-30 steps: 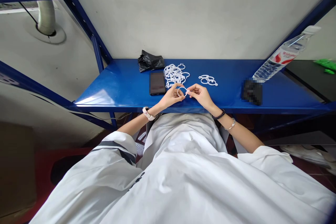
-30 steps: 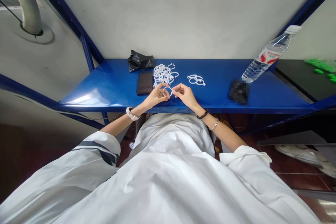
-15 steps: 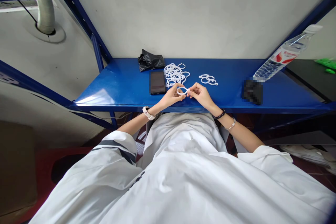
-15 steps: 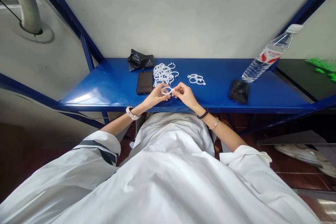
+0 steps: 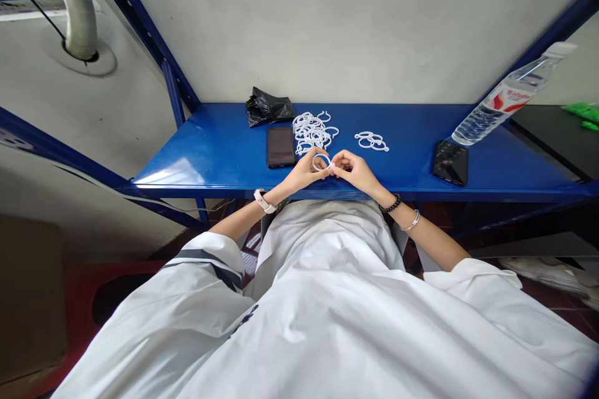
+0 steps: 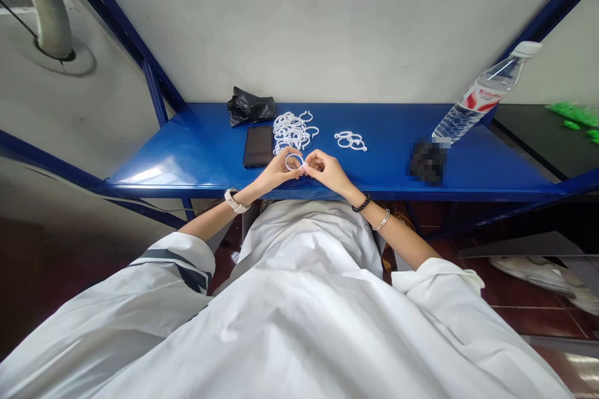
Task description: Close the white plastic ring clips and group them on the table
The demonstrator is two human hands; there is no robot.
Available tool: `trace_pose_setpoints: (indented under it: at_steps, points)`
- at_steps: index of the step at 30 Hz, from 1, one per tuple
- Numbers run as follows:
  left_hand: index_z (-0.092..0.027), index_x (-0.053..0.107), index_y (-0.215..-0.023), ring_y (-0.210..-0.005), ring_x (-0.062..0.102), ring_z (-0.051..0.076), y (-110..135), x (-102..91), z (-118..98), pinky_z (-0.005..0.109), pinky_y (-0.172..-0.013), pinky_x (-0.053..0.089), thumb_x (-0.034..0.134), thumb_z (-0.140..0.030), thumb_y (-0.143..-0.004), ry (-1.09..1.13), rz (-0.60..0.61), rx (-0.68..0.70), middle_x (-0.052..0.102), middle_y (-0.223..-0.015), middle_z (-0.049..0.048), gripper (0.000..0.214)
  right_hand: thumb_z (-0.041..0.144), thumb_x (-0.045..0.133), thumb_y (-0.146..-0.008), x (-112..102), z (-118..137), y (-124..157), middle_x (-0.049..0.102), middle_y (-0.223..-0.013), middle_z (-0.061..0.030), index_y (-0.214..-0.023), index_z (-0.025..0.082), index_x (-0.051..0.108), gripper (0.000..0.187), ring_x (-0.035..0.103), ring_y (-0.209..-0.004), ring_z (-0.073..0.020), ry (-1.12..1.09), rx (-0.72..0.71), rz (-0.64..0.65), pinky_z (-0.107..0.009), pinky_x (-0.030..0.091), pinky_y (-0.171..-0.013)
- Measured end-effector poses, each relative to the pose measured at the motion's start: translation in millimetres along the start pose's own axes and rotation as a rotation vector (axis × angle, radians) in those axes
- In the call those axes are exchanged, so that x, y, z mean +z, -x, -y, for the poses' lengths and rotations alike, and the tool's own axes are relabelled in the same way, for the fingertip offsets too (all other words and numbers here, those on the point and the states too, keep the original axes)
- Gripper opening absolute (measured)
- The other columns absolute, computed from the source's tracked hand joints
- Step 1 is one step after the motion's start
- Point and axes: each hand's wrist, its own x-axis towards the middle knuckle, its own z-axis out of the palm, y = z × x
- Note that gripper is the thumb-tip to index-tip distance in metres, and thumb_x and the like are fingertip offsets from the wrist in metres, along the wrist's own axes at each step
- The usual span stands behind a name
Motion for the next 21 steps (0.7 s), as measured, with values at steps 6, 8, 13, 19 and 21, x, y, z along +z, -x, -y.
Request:
trace_pose_setpoints:
  at_steps: [6, 8, 13, 19, 21]
  points:
    - [-0.019, 0.046, -0.108, -0.065, 0.059, 0.013, 0.4, -0.1, -1.1, 0.026, -0.064, 0.048, 0.079, -0.053, -0.075, 0.013, 0.001, 0.027, 0.059, -0.071, -0.0032, 0.058, 0.042, 0.069, -0.082, 1.9, -1.4, 1.7, 0.071, -0.075, -0.0011, -0.091, 0.022, 0.061, 0.023, 0.064, -0.066, -0.0170, 0.104, -0.017, -0.034, -0.030, 0.052, -0.064]
    - [-0.019, 0.046, -0.107, -0.065, 0.059, 0.012, 0.6, -0.2, -1.1, 0.026, -0.064, 0.047, 0.079, -0.054, -0.075, 0.018, 0.002, 0.036, 0.059, -0.071, -0.0033, 0.058, 0.041, 0.066, -0.083, 2.2, -0.1, 2.6, 0.071, -0.077, -0.0018, -0.088, 0.022, 0.063, 0.020, 0.064, -0.068, -0.0174, 0.151, -0.029, -0.032, -0.031, 0.053, -0.065]
    - [-0.020, 0.045, -0.106, -0.063, 0.059, 0.013, 2.2, 0.2, -3.0, 0.027, -0.064, 0.047, 0.079, -0.055, -0.075, -0.001, 0.015, 0.031, 0.058, -0.068, -0.0040, 0.058, 0.038, 0.064, -0.083, 1.7, 2.6, 4.0, 0.070, -0.076, -0.0013, -0.085, 0.022, 0.065, 0.016, 0.062, -0.065, -0.0172, 0.221, -0.056, -0.017, -0.031, 0.051, -0.065]
    - [-0.020, 0.043, -0.105, -0.055, 0.055, 0.011, 3.2, 0.9, -3.5, 0.025, -0.057, 0.046, 0.078, -0.057, -0.075, -0.013, 0.017, 0.030, 0.057, -0.063, -0.0057, 0.060, 0.037, 0.060, -0.087, 1.2, 4.2, 4.8, 0.071, -0.078, -0.0022, -0.088, 0.020, 0.066, 0.018, 0.062, -0.067, -0.0173, 0.247, -0.069, 0.001, -0.030, 0.050, -0.066]
    - [-0.020, 0.043, -0.105, -0.053, 0.055, 0.010, 2.8, 0.7, -2.7, 0.024, -0.055, 0.046, 0.078, -0.057, -0.074, -0.012, 0.020, 0.028, 0.056, -0.061, -0.0068, 0.060, 0.039, 0.057, -0.089, 1.4, 4.9, 5.0, 0.072, -0.078, -0.0027, -0.089, 0.020, 0.066, 0.021, 0.063, -0.067, -0.0173, 0.256, -0.075, 0.005, -0.030, 0.050, -0.066]
